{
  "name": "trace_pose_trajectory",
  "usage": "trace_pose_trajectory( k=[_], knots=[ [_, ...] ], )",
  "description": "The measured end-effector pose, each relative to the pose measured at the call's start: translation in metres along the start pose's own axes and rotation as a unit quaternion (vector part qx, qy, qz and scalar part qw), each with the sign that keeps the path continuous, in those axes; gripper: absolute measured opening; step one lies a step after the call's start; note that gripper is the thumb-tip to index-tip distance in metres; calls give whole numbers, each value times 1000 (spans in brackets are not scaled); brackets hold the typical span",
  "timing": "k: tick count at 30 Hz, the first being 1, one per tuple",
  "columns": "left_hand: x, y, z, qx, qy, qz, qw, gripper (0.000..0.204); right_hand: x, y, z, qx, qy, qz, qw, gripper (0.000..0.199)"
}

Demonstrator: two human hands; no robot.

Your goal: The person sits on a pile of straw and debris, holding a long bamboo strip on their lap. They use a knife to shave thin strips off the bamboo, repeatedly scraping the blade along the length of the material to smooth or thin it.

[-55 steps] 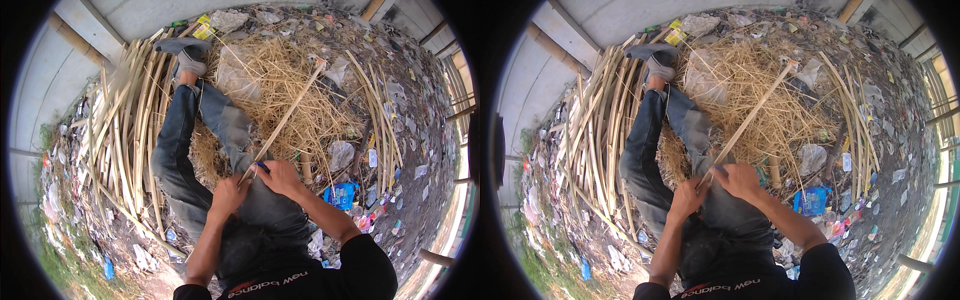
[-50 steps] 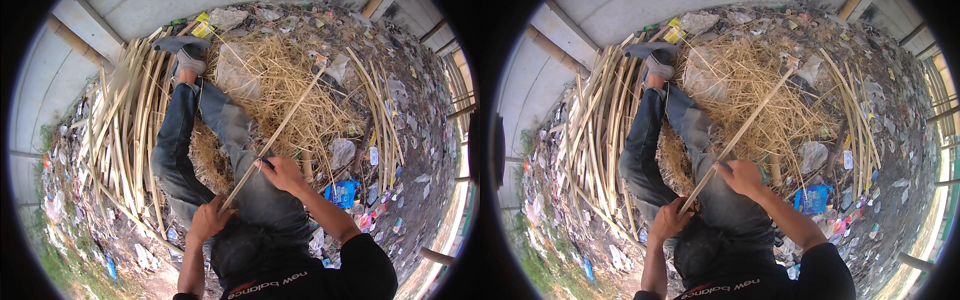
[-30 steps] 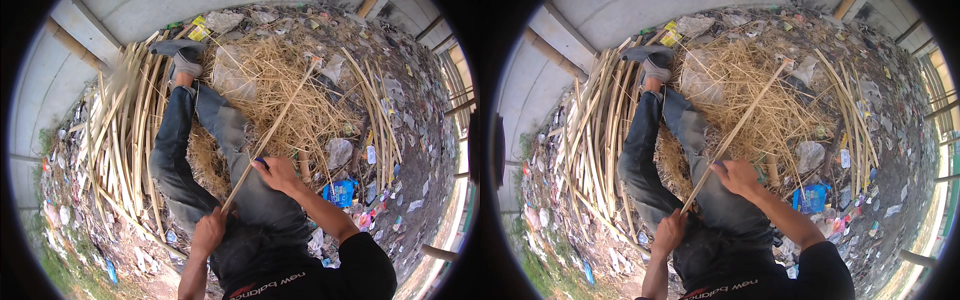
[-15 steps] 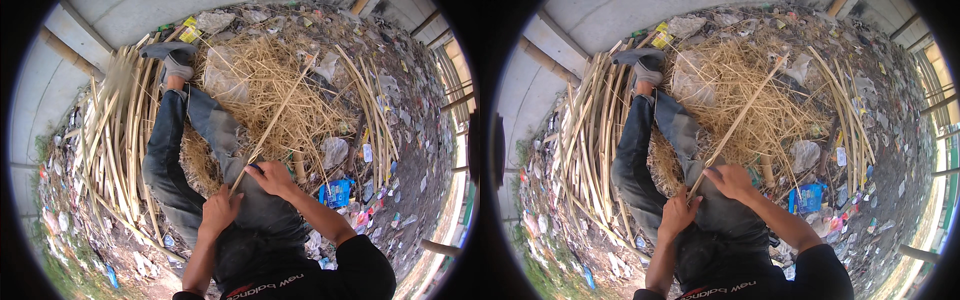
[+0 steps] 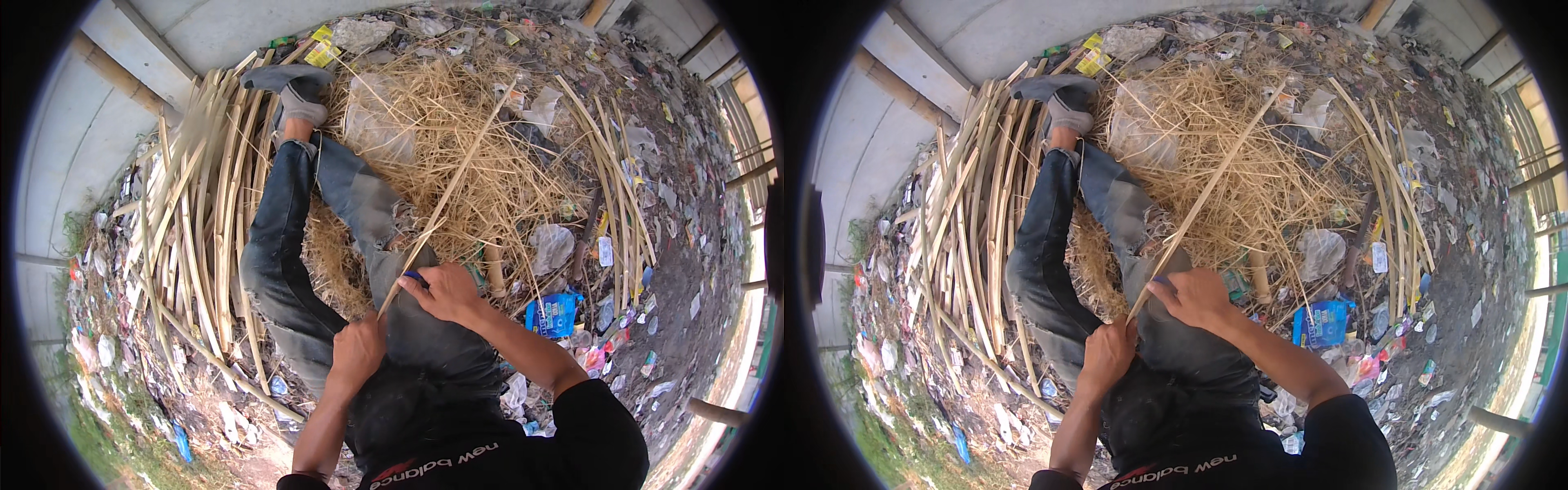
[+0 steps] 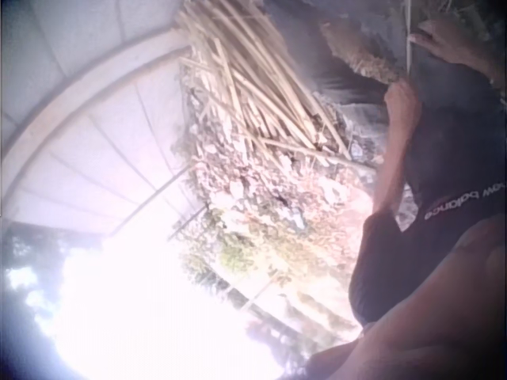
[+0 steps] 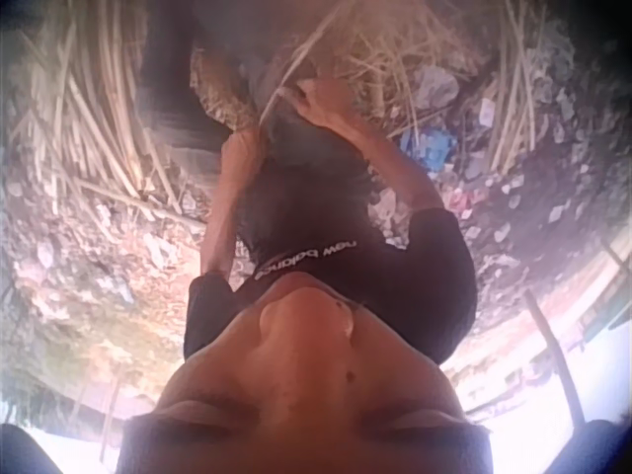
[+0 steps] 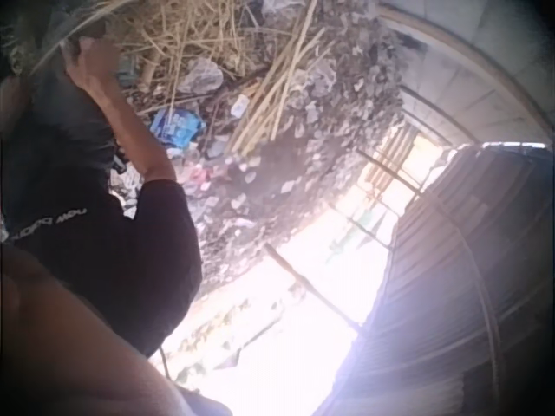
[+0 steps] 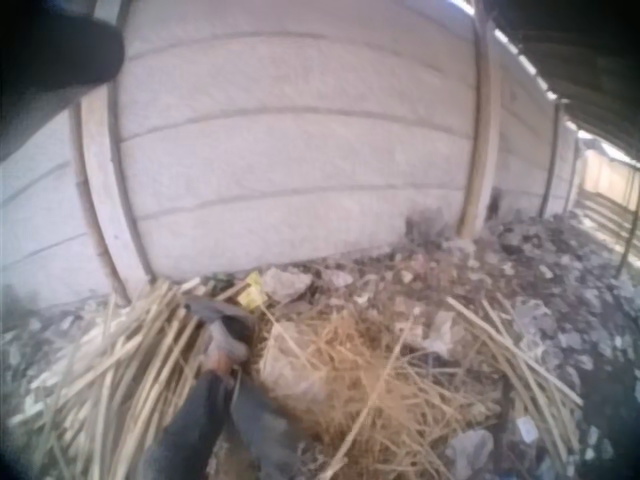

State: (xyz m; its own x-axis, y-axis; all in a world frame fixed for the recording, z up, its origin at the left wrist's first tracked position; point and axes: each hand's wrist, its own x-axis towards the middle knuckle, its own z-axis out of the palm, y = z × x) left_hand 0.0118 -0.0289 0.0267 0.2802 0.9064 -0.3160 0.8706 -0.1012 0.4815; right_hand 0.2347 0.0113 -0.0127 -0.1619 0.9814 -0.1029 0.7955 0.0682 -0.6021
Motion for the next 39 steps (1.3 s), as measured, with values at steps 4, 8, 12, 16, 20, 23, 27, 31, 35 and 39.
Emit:
trace_pose_trajectory(
  k=[4,8,12,16,20,23,27,31,35,39],
  knots=[
    [11,7,14,8,42,35,998,29,-2,1,1,28,28,11,999,57],
    [13,9,14,16,39,30,999,31,6,13,0,53,-19,26,998,66],
    [16,6,12,-32,25,26,999,33,24,15,-22,201,-144,36,968,73],
    [22,-4,15,-77,13,9,997,35,23,17,-32,289,-176,-64,939,67],
    [21,-14,17,-143,15,23,989,34,29,75,-23,404,-80,37,911,34],
    [10,-14,0,-202,-27,-12,979,35,45,79,-45,260,127,146,946,38],
    [1,-22,-12,-214,-66,-25,974,37,58,86,-45,80,149,105,980,47],
    [-6,-42,0,-182,-37,27,982,34,78,87,-43,11,148,129,981,49],
    [-2,-31,-17,-240,-63,27,968,35,78,102,-41,91,110,147,979,49],
    [4,-29,-6,-283,-70,6,957,39,60,59,-20,31,26,97,994,48]
  ],
)
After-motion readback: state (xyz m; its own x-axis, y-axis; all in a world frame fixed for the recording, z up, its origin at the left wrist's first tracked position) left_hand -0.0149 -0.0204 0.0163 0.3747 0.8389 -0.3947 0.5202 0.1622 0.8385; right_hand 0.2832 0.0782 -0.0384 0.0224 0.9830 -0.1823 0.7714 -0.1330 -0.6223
